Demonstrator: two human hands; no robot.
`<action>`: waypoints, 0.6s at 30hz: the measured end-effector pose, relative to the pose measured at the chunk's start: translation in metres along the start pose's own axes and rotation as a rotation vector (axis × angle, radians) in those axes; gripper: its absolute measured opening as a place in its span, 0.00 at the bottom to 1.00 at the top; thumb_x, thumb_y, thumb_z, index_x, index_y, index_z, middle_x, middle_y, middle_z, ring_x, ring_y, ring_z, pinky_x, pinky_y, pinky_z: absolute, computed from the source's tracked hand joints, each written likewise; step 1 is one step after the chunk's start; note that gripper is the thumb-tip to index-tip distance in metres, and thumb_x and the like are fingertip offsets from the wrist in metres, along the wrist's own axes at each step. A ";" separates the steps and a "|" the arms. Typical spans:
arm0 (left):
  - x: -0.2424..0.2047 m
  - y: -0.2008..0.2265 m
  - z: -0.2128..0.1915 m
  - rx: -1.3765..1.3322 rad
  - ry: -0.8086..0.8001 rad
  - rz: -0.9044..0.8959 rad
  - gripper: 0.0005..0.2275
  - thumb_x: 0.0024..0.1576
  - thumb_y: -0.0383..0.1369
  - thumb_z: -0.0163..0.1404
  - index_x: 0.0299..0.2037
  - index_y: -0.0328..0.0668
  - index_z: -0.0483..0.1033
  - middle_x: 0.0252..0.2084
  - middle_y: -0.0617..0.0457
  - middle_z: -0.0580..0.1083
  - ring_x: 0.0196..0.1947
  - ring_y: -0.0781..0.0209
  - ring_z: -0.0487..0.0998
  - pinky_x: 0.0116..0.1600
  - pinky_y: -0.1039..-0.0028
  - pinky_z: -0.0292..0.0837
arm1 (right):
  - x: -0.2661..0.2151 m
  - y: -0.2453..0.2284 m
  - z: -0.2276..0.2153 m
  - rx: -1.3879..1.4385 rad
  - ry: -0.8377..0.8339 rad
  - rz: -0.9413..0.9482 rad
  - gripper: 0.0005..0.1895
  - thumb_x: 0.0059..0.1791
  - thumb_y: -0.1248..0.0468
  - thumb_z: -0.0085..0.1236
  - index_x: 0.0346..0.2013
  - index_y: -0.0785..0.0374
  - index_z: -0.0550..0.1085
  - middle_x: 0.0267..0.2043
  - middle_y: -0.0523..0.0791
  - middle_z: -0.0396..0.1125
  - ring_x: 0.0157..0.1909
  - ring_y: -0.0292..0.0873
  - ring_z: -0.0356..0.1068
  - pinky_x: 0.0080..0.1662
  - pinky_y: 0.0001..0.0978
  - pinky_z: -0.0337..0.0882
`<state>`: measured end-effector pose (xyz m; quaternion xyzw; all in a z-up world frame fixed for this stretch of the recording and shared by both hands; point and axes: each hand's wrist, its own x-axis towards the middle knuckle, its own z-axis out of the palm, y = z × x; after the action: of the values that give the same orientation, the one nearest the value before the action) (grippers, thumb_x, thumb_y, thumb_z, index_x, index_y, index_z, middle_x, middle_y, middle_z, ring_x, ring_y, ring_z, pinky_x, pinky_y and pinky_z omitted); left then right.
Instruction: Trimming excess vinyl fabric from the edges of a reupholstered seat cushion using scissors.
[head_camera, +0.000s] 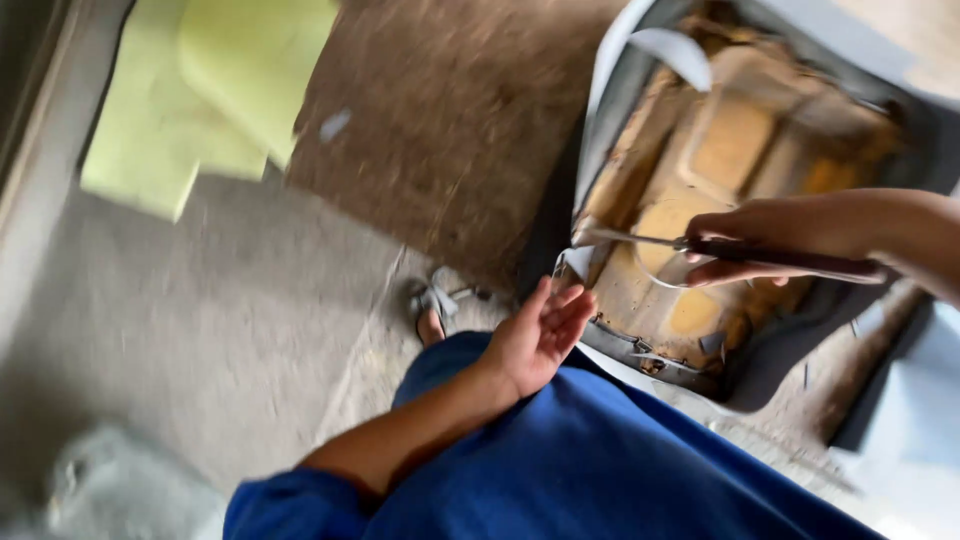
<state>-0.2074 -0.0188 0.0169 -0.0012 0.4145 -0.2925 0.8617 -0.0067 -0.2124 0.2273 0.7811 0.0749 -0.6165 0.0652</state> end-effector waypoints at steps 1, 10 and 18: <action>0.008 -0.010 0.000 -0.020 -0.032 0.054 0.23 0.58 0.47 0.56 0.53 0.34 0.76 0.52 0.37 0.79 0.55 0.52 0.80 0.50 0.75 0.80 | 0.016 0.009 -0.007 0.085 -0.013 0.071 0.25 0.57 0.45 0.32 0.56 0.44 0.77 0.32 0.50 0.78 0.36 0.47 0.78 0.46 0.33 0.75; 0.006 -0.051 0.062 -0.380 0.021 0.516 0.24 0.68 0.56 0.39 0.45 0.42 0.75 0.37 0.54 0.75 0.32 0.67 0.74 0.37 0.80 0.71 | 0.047 -0.010 -0.022 0.015 -0.125 -0.018 0.22 0.49 0.48 0.60 0.32 0.68 0.75 0.25 0.52 0.70 0.20 0.51 0.69 0.19 0.41 0.68; 0.044 -0.051 0.077 -0.522 0.303 0.513 0.05 0.64 0.36 0.55 0.36 0.51 0.77 0.31 0.61 0.75 0.28 0.73 0.72 0.34 0.81 0.68 | 0.051 -0.025 -0.027 -0.278 -0.135 0.008 0.20 0.51 0.48 0.58 0.35 0.64 0.76 0.22 0.52 0.66 0.21 0.49 0.65 0.28 0.37 0.73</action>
<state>-0.1567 -0.1017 0.0483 -0.0736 0.5843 0.0506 0.8066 0.0261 -0.1807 0.1833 0.7215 0.1520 -0.6511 0.1799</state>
